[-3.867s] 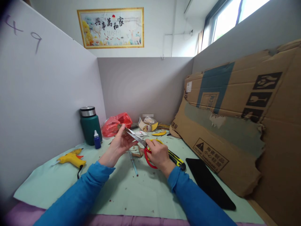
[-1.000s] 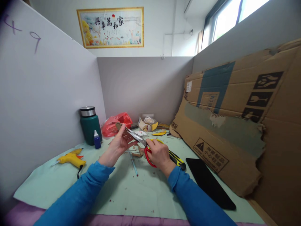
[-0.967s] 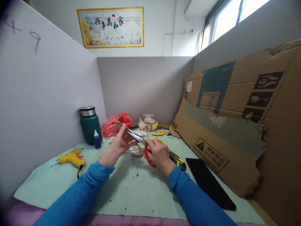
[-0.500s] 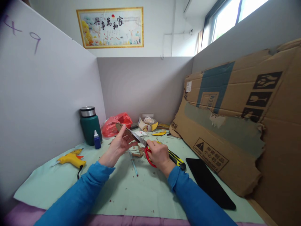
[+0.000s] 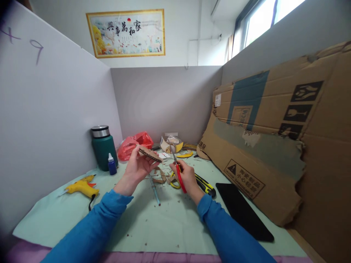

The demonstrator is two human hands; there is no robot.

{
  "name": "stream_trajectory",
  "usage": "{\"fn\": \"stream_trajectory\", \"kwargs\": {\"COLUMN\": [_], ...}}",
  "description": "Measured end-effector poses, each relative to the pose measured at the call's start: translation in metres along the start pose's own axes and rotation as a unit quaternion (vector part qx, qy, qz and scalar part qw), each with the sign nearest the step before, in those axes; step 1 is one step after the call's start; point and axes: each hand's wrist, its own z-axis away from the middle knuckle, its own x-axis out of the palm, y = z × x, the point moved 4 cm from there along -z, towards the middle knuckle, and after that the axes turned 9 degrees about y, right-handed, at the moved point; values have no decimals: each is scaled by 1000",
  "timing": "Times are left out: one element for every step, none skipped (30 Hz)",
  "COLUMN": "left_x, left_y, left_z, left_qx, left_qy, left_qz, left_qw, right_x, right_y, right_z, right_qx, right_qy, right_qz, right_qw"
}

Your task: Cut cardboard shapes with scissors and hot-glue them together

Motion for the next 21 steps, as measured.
{"fn": "stream_trajectory", "kwargs": {"left_x": [2,4,6,8,9,11,11,11,11,10,9,7,6,5,4,4,3,3,3,3,3], "left_y": [0,1,1,1,0,-1,-2,-3,-4,-5,-6,-7,-8,-8,-8,-7,-7,-5,-4,-3,-2], "left_z": [2,3,5,6,7,7,7,7,6,5,4,3,2,1,0,-1,-1,-1,-2,-1,-1], "left_qx": [3,7,11,14,16,17,17,16,14,12,11,10,10,11,13,16,19,20,22,25,28], "left_qy": [-13,-24,-35,-45,-56,-66,-74,-80,-82,-79,-74,-66,-58,-48,-39,-30,-23,-16,-9,-4,1], "left_qz": [3,5,8,9,8,7,4,1,-1,-2,-3,-4,-4,-1,3,12,23,38,56,74,91], "left_qw": [1000,1000,999,999,998,998,997,997,997,997,997,998,998,999,999,999,999,999,998,997,995], "right_x": [3,6,9,11,13,15,16,16,16,16,16,16,16,16,17,17,16,15,14,14,13], "right_y": [-1,-2,-3,-5,-7,-9,-12,-16,-19,-22,-24,-24,-22,-20,-17,-15,-14,-14,-16,-18,-21], "right_z": [1,2,3,4,6,7,8,9,9,10,10,11,11,11,11,11,11,11,11,12,13], "right_qx": [14,32,56,86,118,145,161,165,164,160,154,149,146,145,143,137,125,104,76,47,21], "right_qy": [-8,-15,-21,-27,-33,-39,-43,-49,-58,-66,-73,-77,-76,-72,-64,-56,-49,-44,-40,-38,-38], "right_qz": [-30,-61,-95,-130,-164,-194,-216,-232,-244,-249,-251,-249,-245,-239,-231,-218,-201,-178,-153,-127,-104], "right_qw": [999,997,994,987,979,969,962,957,954,953,953,954,955,957,960,965,970,978,984,990,994]}}
